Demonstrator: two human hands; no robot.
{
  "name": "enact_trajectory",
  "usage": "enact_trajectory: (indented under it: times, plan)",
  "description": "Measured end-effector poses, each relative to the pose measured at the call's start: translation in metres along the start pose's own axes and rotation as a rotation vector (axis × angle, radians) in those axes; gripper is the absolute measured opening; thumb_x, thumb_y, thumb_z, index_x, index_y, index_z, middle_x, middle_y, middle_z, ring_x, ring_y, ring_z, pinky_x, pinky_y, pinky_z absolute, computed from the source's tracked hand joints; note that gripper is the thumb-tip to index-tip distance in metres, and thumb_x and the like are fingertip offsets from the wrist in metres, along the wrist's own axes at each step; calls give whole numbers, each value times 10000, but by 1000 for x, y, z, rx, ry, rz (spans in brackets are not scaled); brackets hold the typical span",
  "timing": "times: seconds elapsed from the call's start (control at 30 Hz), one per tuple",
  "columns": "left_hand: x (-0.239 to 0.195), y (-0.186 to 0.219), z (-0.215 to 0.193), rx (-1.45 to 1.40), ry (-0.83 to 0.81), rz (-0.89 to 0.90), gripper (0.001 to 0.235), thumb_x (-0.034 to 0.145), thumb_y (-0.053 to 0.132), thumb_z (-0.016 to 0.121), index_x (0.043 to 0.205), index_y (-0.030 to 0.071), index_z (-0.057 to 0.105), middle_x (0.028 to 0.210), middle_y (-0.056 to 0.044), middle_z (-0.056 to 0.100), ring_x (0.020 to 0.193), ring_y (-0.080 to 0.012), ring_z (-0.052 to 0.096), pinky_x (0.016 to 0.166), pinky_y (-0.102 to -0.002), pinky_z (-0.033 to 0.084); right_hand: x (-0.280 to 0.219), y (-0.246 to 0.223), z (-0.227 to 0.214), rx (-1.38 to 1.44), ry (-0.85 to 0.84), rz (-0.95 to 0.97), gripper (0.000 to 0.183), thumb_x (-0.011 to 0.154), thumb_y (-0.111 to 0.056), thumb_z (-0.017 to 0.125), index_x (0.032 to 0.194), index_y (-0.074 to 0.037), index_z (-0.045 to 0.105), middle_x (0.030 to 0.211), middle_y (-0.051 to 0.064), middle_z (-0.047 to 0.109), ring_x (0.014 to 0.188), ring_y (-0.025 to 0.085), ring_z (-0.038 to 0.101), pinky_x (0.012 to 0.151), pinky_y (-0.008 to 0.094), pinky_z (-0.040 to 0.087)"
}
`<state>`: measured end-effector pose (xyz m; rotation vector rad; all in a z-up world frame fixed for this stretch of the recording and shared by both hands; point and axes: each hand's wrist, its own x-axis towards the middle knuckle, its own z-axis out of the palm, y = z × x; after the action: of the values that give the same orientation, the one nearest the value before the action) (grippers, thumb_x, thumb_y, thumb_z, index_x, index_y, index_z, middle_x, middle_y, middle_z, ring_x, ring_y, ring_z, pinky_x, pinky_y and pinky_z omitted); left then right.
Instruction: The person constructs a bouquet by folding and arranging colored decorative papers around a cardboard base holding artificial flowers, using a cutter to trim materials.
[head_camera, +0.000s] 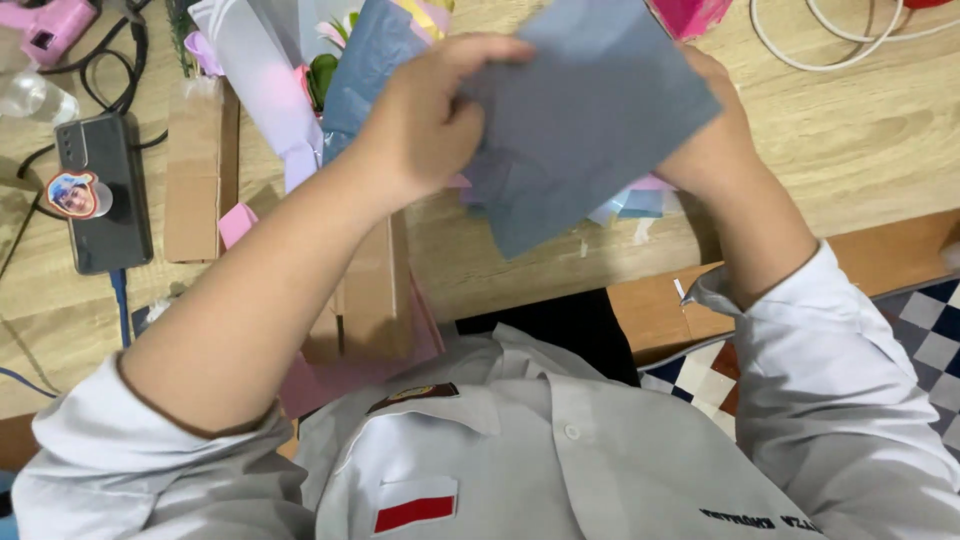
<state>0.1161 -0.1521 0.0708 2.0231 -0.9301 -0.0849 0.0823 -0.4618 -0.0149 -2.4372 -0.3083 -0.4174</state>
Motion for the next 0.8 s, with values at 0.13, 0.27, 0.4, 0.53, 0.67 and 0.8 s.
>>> enact_trajectory:
  times: [0.13, 0.27, 0.4, 0.53, 0.67, 0.8]
  plan:
    - [35, -37, 28, 137, -192, 210, 621, 746, -113, 365, 1259, 50, 676, 1271, -158, 667, 1225, -347, 579, 1027, -460, 449, 10, 14, 19, 164, -73, 274, 391, 965, -270, 430, 1180, -146, 733, 1256, 77, 688, 1183, 274, 557, 938, 373, 425]
    - [53, -61, 51, 543, -342, 169, 457, 882, 14, 489, 1254, 148, 719, 1334, -100, 610, 1078, -371, 633, 690, -521, 519, -1, 34, 30, -81, -12, -247, 218, 856, -128, 668, 1032, 0, 658, 985, 171, 656, 953, 403, 596, 968, 445, 428]
    - [44, -52, 76, 1070, -242, 140, 453, 879, 595, 675, 1049, 187, 772, 1560, -141, 370, 1355, -356, 324, 965, -631, 419, -5, 28, 30, -38, 12, -241, 381, 951, -60, 717, 1318, 21, 655, 1186, 229, 650, 1113, 404, 614, 990, 484, 476]
    - [25, -33, 90, 1280, -120, 275, 654, 843, 771, 592, 1086, 191, 773, 1435, -78, 495, 1275, -261, 425, 927, -572, 460, -6, 20, 27, -74, 1, -206, 418, 949, -63, 720, 1355, 3, 647, 1203, 222, 645, 1123, 411, 605, 974, 487, 495]
    - [31, -38, 102, 1135, -425, -11, 793, 827, 784, 541, 1396, 232, 534, 1442, -148, 481, 1313, -413, 440, 1108, -729, 173, -6, 10, 23, -259, 4, -91, 424, 973, -190, 683, 1386, -115, 620, 1253, 115, 615, 1171, 364, 584, 764, 562, 414]
    - [42, -23, 87, 1067, -750, -318, 930, 844, 881, 350, 1616, 414, 124, 1697, -232, 161, 1453, -625, 326, 1134, -759, 18, -2, 6, 17, -88, 106, -222, 345, 1085, -21, 531, 1406, 98, 487, 1243, 301, 476, 1153, 453, 553, 958, 514, 506]
